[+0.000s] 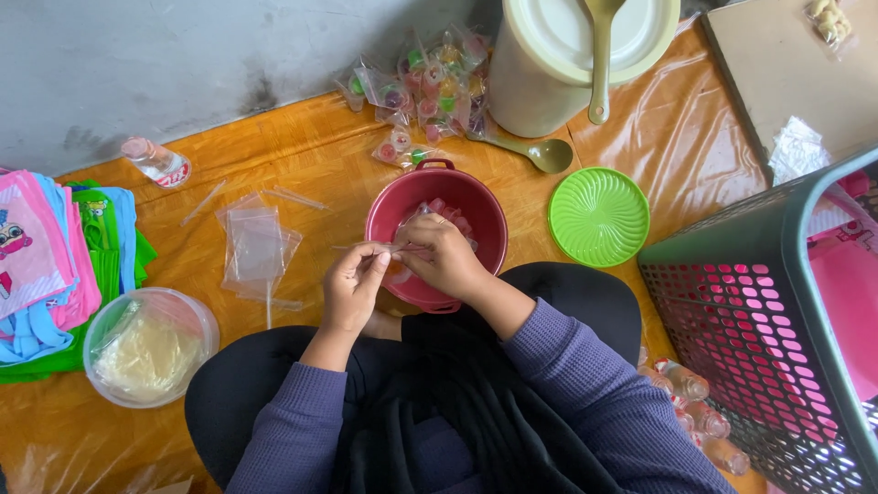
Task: The person places individual candies from a bowl into small plastic bags by hand, سپس arranges the filled bags on the floor next to bottles.
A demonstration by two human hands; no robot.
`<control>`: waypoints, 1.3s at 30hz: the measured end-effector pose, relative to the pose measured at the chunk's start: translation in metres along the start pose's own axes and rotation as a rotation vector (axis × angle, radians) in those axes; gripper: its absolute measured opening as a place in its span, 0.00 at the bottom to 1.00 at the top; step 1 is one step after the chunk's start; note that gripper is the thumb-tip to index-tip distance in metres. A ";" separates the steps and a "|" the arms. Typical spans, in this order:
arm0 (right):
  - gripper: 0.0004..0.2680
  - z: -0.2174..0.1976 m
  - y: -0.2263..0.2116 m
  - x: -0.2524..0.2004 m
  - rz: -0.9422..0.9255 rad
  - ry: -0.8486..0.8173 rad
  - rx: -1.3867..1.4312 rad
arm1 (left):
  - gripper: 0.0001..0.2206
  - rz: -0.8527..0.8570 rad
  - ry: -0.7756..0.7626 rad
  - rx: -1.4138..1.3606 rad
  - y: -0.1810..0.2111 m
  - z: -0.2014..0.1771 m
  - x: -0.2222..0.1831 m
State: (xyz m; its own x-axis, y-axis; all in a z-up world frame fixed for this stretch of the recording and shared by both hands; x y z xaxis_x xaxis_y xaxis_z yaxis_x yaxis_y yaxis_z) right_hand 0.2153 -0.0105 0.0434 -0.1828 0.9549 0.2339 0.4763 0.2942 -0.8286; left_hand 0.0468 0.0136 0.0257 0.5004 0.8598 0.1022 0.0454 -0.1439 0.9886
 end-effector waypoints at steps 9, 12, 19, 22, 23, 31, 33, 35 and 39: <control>0.05 -0.015 0.012 -0.001 0.024 -0.042 0.007 | 0.04 -0.040 0.029 -0.161 -0.015 -0.003 -0.001; 0.09 -0.023 0.025 -0.003 0.168 -0.105 0.013 | 0.05 -0.103 0.056 -0.249 -0.013 -0.016 -0.001; 0.10 -0.032 0.011 -0.003 0.311 -0.423 0.203 | 0.04 -0.302 -0.154 -0.263 -0.008 -0.030 -0.002; 0.04 -0.034 0.012 0.004 0.432 -0.533 0.325 | 0.19 -0.508 -0.282 -0.130 -0.001 -0.043 0.000; 0.02 -0.041 0.024 0.011 0.382 -0.382 0.180 | 0.20 -0.509 -0.195 -0.060 0.001 -0.056 0.002; 0.17 -0.104 0.081 0.008 0.124 0.626 0.501 | 0.16 -0.483 0.289 0.181 -0.113 -0.201 0.013; 0.15 -0.099 0.067 0.002 0.266 0.583 0.555 | 0.20 -0.658 0.415 0.320 -0.175 -0.250 0.007; 0.13 -0.085 0.078 0.000 0.344 0.523 0.575 | 0.25 -0.771 0.386 0.504 -0.242 -0.276 0.009; 0.08 -0.058 0.079 0.008 0.464 0.373 0.491 | 0.36 -1.023 0.211 0.799 -0.237 -0.247 0.010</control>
State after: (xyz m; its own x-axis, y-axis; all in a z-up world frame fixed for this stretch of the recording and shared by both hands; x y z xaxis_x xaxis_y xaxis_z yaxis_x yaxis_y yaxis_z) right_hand 0.3012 0.0230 0.0090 0.2863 0.9519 -0.1092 -0.0185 -0.1084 -0.9939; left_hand -0.1725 0.1775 -0.1805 -0.2058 0.8012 -0.5619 0.8531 0.4282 0.2981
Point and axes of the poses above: each hand's wrist, its own x-axis towards the middle knuckle, its own z-axis out of the palm, y = z × x, the point moved 4 cm from there along x, towards the middle knuckle, and after that the axes turned 10 degrees about -y, right-handed, at the moved point
